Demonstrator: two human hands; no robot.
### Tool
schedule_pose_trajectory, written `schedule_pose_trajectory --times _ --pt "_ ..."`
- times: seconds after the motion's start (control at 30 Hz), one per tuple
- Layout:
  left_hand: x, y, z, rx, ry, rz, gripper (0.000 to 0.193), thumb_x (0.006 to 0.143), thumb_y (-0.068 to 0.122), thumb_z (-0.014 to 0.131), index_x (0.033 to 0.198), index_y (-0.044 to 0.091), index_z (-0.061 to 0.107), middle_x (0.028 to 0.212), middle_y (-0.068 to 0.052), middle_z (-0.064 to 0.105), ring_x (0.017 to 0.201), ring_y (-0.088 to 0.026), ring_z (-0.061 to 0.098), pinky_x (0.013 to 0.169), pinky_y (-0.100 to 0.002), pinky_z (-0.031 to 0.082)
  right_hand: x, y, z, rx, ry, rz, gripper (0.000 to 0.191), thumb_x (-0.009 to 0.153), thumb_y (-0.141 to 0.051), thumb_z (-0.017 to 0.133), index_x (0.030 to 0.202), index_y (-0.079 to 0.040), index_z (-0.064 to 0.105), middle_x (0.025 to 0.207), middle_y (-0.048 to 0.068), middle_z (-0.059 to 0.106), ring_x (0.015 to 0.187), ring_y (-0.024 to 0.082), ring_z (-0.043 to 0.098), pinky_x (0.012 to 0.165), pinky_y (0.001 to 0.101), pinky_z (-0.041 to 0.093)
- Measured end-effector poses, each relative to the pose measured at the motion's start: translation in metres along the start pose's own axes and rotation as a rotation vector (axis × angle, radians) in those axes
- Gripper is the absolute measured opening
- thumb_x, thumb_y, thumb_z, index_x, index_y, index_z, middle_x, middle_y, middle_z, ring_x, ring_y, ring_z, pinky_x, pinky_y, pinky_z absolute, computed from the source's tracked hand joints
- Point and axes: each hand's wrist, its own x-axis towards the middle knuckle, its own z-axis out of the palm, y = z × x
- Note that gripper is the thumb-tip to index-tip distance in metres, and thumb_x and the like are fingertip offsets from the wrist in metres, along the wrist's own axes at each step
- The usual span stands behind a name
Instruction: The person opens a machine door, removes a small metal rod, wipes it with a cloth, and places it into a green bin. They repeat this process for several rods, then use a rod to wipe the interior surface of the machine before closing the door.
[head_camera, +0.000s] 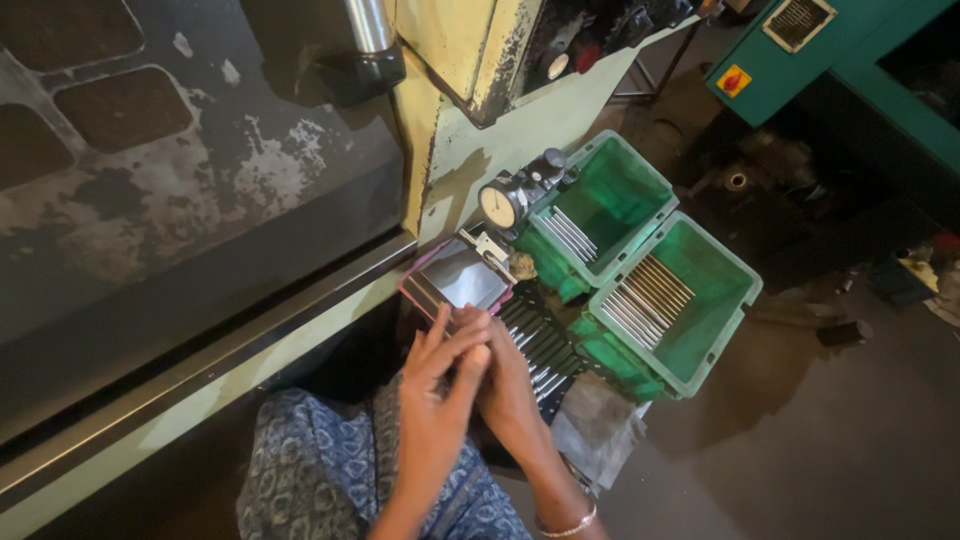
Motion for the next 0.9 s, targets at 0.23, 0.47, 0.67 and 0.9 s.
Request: schedule_pose_trajectory --times 0.23,0.47,0.67,0.9 --pt "0.009 -0.045 -0.008 -0.473 0.088 -0.289 0.029 0.099 0.017 0.062 0.12 -0.001 0.071 0.121 -0.011 0.077 0.119 -0.022 0.065 0.109 -0.037 0.046 0.032 0.102 -0.042 -0.363 0.335 0.102 0.02 0.106 -0.012 0.063 0.095 0.001 0.052 0.084 0.016 0.048 0.08 0.026 0.048 0.073 0.0391 0.045" --pt "-0.001 -0.112 -0.006 -0.529 0.038 -0.561 0.031 0.1 0.019 0.06 0.128 0.007 0.065 0.121 -0.005 0.076 0.098 -0.009 0.056 0.084 -0.025 0.04 0.139 0.232 -0.136 -0.79 0.315 0.174 0.029 0.098 -0.029 0.057 0.116 -0.007 0.06 0.102 0.021 0.062 0.097 0.038 0.058 0.083 0.0487 0.045" --pt "-0.01 -0.166 0.011 -0.554 0.006 -0.761 0.032 0.097 0.023 0.06 0.126 0.011 0.066 0.12 -0.003 0.076 0.112 -0.012 0.066 0.09 -0.028 0.045 0.158 0.25 -0.136 -0.641 -0.298 0.623 0.055 0.102 -0.052 0.036 0.143 -0.019 0.052 0.126 0.03 0.054 0.121 0.047 0.049 0.102 0.0507 0.037" --pt "-0.031 -0.232 0.038 -0.7 0.038 -0.952 0.043 0.094 0.029 0.06 0.134 0.012 0.061 0.137 -0.006 0.067 0.126 -0.02 0.06 0.095 -0.035 0.046 0.113 0.21 -0.106 -0.75 0.28 0.093 0.028 0.102 -0.031 0.059 0.11 -0.008 0.071 0.113 0.019 0.069 0.109 0.041 0.065 0.093 0.051 0.05"
